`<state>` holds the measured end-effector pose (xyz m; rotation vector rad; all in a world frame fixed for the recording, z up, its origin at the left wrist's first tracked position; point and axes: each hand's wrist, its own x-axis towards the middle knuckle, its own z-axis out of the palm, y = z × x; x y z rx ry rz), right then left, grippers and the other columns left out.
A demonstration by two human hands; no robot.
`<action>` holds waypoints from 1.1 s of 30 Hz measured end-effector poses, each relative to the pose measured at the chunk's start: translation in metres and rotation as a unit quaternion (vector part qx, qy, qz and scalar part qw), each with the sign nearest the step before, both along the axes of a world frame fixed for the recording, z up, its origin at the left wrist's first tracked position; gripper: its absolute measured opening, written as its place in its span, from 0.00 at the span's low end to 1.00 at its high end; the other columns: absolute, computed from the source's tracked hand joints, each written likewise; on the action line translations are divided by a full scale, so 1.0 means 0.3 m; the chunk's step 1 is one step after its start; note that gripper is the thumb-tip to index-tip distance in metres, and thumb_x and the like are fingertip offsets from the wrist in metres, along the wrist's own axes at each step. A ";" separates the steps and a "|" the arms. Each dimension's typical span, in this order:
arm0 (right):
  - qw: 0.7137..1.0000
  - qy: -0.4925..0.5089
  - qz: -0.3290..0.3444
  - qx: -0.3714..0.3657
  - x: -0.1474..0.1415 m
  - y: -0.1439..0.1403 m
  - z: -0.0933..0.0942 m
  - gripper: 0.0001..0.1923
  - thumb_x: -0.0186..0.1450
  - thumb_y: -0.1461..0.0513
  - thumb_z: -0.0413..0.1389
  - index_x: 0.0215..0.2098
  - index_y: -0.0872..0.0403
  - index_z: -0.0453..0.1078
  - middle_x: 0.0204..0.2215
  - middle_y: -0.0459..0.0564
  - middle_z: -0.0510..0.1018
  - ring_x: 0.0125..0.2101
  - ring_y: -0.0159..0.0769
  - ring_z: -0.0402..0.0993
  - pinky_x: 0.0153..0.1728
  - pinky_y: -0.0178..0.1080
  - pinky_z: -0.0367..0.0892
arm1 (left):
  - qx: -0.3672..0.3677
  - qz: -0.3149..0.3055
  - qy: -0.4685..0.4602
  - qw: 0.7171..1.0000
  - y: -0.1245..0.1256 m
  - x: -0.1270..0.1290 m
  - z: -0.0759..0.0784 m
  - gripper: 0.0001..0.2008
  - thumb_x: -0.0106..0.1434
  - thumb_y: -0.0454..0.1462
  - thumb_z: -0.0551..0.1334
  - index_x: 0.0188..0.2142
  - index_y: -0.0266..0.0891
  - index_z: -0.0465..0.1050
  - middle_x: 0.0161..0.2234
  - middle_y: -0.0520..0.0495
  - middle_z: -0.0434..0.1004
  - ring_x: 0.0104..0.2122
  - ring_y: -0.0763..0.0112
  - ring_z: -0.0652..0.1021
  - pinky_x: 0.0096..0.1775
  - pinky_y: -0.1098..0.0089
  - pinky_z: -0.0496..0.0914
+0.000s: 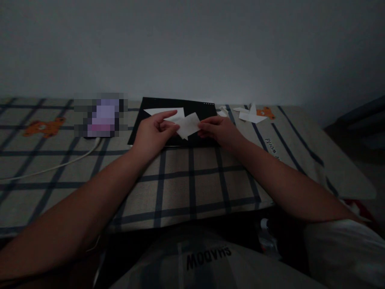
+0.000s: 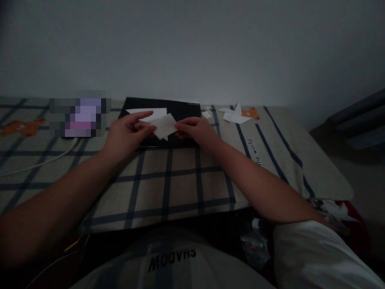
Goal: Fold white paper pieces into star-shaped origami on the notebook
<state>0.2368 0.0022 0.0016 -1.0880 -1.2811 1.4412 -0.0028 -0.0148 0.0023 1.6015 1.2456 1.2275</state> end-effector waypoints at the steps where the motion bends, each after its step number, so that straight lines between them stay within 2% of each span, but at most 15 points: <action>1: 1.000 -0.008 0.006 0.001 0.002 0.000 0.001 0.11 0.59 0.58 0.75 0.33 0.52 0.81 0.28 0.46 0.84 0.30 0.33 0.81 0.40 0.40 0.82 | 0.009 0.001 0.015 1.000 -0.002 -0.003 0.005 0.27 0.62 0.37 0.74 0.61 0.41 0.80 0.37 0.46 0.88 0.36 0.65 0.86 0.45 0.63 0.82; 8: 0.994 -0.088 0.011 0.063 0.017 -0.004 0.012 0.10 0.61 0.57 0.74 0.37 0.52 0.84 0.29 0.48 0.85 0.29 0.35 0.80 0.37 0.41 0.80 | 0.023 -0.023 0.071 0.997 -0.008 -0.017 0.022 0.27 0.61 0.37 0.74 0.60 0.43 0.81 0.36 0.48 0.87 0.37 0.64 0.85 0.45 0.63 0.80; 14: 0.993 -0.080 -0.033 0.083 0.010 -0.002 -0.003 0.08 0.60 0.57 0.74 0.35 0.51 0.84 0.28 0.46 0.85 0.27 0.34 0.79 0.35 0.40 0.79 | -0.018 -0.012 -0.005 1.000 0.004 -0.004 0.006 0.31 0.61 0.39 0.75 0.64 0.42 0.78 0.36 0.47 0.87 0.36 0.64 0.86 0.45 0.62 0.83; 16: 0.992 -0.073 -0.052 0.084 0.009 0.000 -0.007 0.08 0.60 0.56 0.74 0.35 0.51 0.84 0.30 0.46 0.85 0.28 0.34 0.80 0.35 0.40 0.79 | -0.057 -0.026 -0.037 0.997 0.008 0.000 0.000 0.26 0.61 0.40 0.75 0.59 0.41 0.81 0.37 0.46 0.88 0.36 0.64 0.87 0.43 0.62 0.83; 18: 0.992 -0.068 -0.064 0.084 0.009 0.002 -0.009 0.09 0.61 0.57 0.74 0.36 0.51 0.84 0.31 0.47 0.85 0.28 0.34 0.80 0.36 0.41 0.79 | -0.093 -0.042 -0.052 0.993 0.011 0.003 -0.004 0.14 0.63 0.41 0.73 0.48 0.40 0.85 0.36 0.44 0.88 0.35 0.63 0.87 0.41 0.61 0.84; 20: 0.992 -0.062 -0.063 0.084 0.008 0.003 -0.011 0.08 0.61 0.57 0.74 0.35 0.51 0.84 0.31 0.47 0.85 0.28 0.33 0.80 0.37 0.41 0.79 | -0.108 -0.043 -0.048 0.992 0.010 0.006 -0.002 0.05 0.65 0.39 0.72 0.36 0.41 0.84 0.33 0.44 0.87 0.34 0.63 0.87 0.40 0.61 0.84; 22: 0.994 -0.050 -0.054 0.083 0.006 0.004 -0.014 0.09 0.60 0.57 0.74 0.35 0.51 0.84 0.30 0.46 0.85 0.28 0.33 0.80 0.36 0.40 0.79 | -0.101 -0.026 -0.037 0.994 0.003 0.010 0.007 0.06 0.65 0.37 0.72 0.31 0.41 0.82 0.30 0.45 0.85 0.33 0.63 0.86 0.40 0.61 0.83; 27: 0.994 -0.025 -0.051 0.090 0.001 0.006 -0.022 0.11 0.58 0.55 0.74 0.34 0.51 0.84 0.30 0.45 0.86 0.28 0.33 0.81 0.34 0.39 0.78 | -0.085 0.014 -0.071 0.994 -0.032 0.031 0.046 0.04 0.62 0.34 0.73 0.30 0.40 0.82 0.28 0.49 0.84 0.31 0.68 0.84 0.43 0.65 0.82; 30: 0.993 -0.031 -0.067 0.095 0.006 0.011 -0.026 0.12 0.58 0.54 0.75 0.35 0.51 0.84 0.29 0.45 0.86 0.27 0.32 0.81 0.34 0.38 0.78 | -0.132 -0.009 -0.096 0.987 -0.043 0.039 0.059 0.01 0.62 0.33 0.72 0.33 0.39 0.84 0.30 0.49 0.85 0.30 0.70 0.84 0.42 0.68 0.81; 33: 0.993 -0.037 -0.067 0.089 0.010 0.015 -0.028 0.13 0.58 0.53 0.75 0.35 0.51 0.84 0.30 0.45 0.86 0.28 0.32 0.81 0.34 0.39 0.78 | -0.149 -0.019 -0.082 0.985 -0.039 0.035 0.059 0.02 0.62 0.31 0.72 0.33 0.39 0.84 0.28 0.49 0.84 0.28 0.72 0.82 0.39 0.70 0.79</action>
